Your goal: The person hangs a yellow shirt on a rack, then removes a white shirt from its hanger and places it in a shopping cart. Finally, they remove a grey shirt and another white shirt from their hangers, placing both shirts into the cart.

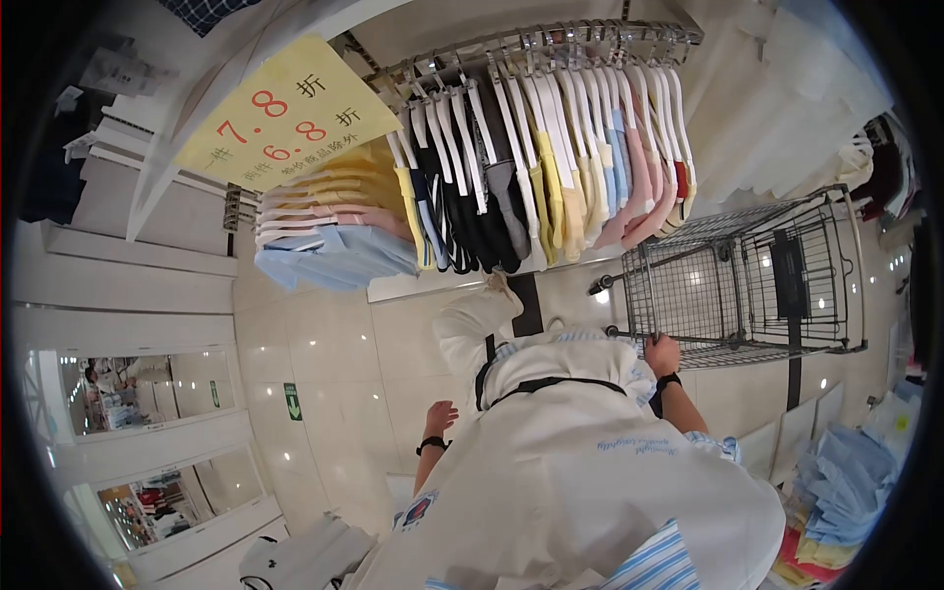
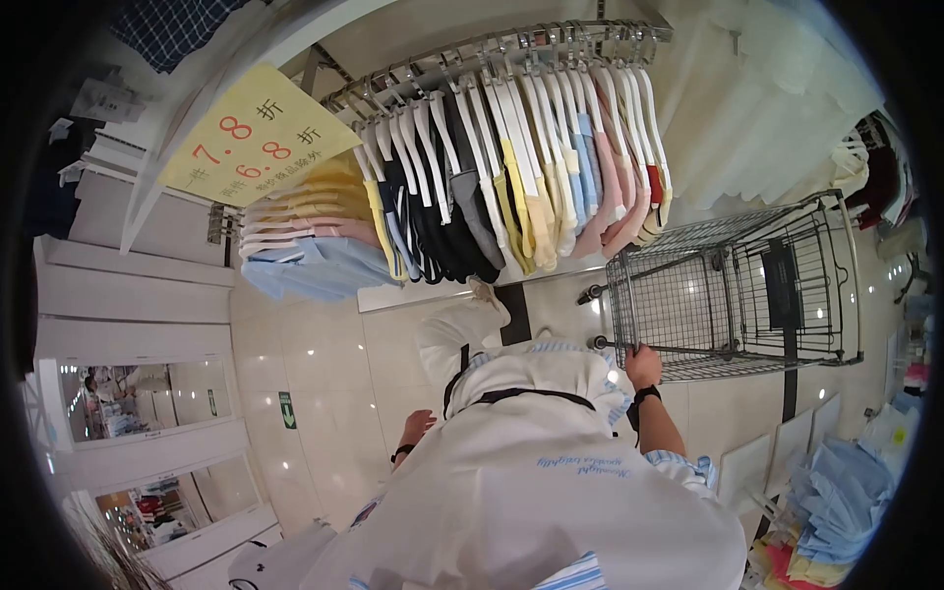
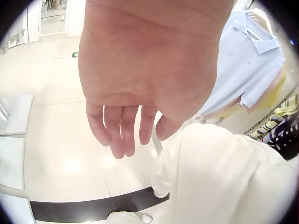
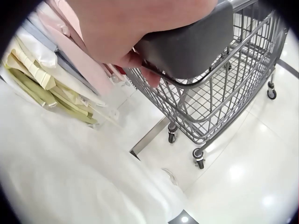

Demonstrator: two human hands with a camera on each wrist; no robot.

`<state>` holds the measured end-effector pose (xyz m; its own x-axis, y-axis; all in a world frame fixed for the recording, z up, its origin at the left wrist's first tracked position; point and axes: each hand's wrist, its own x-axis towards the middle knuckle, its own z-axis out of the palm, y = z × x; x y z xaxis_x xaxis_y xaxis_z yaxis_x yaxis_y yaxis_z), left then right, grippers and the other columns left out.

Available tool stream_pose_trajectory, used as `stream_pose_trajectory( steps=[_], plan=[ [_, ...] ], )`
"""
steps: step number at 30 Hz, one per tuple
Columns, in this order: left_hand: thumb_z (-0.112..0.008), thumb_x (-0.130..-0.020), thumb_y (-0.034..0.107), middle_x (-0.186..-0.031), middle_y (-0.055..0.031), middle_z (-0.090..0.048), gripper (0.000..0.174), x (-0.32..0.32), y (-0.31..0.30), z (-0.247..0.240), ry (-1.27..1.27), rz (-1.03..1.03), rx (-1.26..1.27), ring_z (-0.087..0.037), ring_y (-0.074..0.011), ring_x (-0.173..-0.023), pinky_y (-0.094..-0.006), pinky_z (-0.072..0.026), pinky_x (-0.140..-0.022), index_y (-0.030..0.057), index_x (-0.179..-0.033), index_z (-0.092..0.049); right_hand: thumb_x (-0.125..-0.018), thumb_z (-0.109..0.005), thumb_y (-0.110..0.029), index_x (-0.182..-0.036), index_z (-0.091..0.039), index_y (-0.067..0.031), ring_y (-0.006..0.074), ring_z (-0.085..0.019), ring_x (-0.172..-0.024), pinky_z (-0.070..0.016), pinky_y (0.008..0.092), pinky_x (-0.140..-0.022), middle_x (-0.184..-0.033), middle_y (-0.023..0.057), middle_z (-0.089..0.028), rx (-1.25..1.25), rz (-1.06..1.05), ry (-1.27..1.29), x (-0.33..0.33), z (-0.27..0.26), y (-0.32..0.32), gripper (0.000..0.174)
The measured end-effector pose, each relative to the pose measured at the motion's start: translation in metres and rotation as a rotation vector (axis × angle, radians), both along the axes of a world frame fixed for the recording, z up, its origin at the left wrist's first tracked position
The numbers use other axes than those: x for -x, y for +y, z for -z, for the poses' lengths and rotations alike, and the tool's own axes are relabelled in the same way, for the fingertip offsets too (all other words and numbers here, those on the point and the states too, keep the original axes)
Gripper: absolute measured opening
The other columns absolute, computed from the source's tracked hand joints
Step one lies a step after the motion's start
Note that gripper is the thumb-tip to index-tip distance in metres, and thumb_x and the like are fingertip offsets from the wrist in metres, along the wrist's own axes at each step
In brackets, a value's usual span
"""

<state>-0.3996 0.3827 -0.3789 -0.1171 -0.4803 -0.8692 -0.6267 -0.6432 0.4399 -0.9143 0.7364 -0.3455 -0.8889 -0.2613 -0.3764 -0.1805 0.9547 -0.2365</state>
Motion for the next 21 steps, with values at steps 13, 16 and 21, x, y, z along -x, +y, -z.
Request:
stream_pose_trajectory(
  steps=[13,16,21],
  plan=[
    [-0.061,-0.100,0.036,-0.102,-0.0060,-0.073,0.032,-0.081,-0.033,-0.022,-0.274,0.903,0.293,-0.068,-0.0182,-0.089,-0.0370,-0.0554,-0.072,0.0130,-0.120,-0.067,-0.091,-0.070,-0.035,-0.101,-0.074,-0.0031,0.0414,-0.074,-0.088,-0.0601,0.0521,-0.080,-0.092,0.0224,-0.076,-0.068,0.080,0.041,0.001,-0.008,-0.020,0.033],
    [-0.061,-0.100,0.036,-0.102,-0.0060,-0.073,0.032,-0.089,-0.052,-0.029,-0.283,1.084,0.360,-0.068,-0.0181,-0.088,-0.0366,-0.0551,-0.070,0.0132,-0.121,-0.067,-0.091,-0.071,-0.034,-0.101,-0.074,-0.0023,0.0407,-0.074,-0.087,-0.0608,0.0508,-0.078,-0.091,0.0234,-0.075,-0.074,0.077,0.043,0.001,-0.008,-0.023,0.033],
    [-0.063,-0.104,0.030,-0.104,-0.0087,-0.076,0.029,-0.066,-0.102,-0.062,-0.020,0.020,0.000,-0.074,-0.0198,-0.087,-0.0324,-0.0522,-0.068,0.0110,-0.126,-0.065,-0.091,-0.071,-0.033,-0.107,-0.072,-0.0038,0.0405,-0.074,-0.087,-0.0608,0.0506,-0.076,-0.092,0.0227,-0.075,-0.088,0.087,0.034,0.008,-0.014,-0.024,0.033]
  ],
)
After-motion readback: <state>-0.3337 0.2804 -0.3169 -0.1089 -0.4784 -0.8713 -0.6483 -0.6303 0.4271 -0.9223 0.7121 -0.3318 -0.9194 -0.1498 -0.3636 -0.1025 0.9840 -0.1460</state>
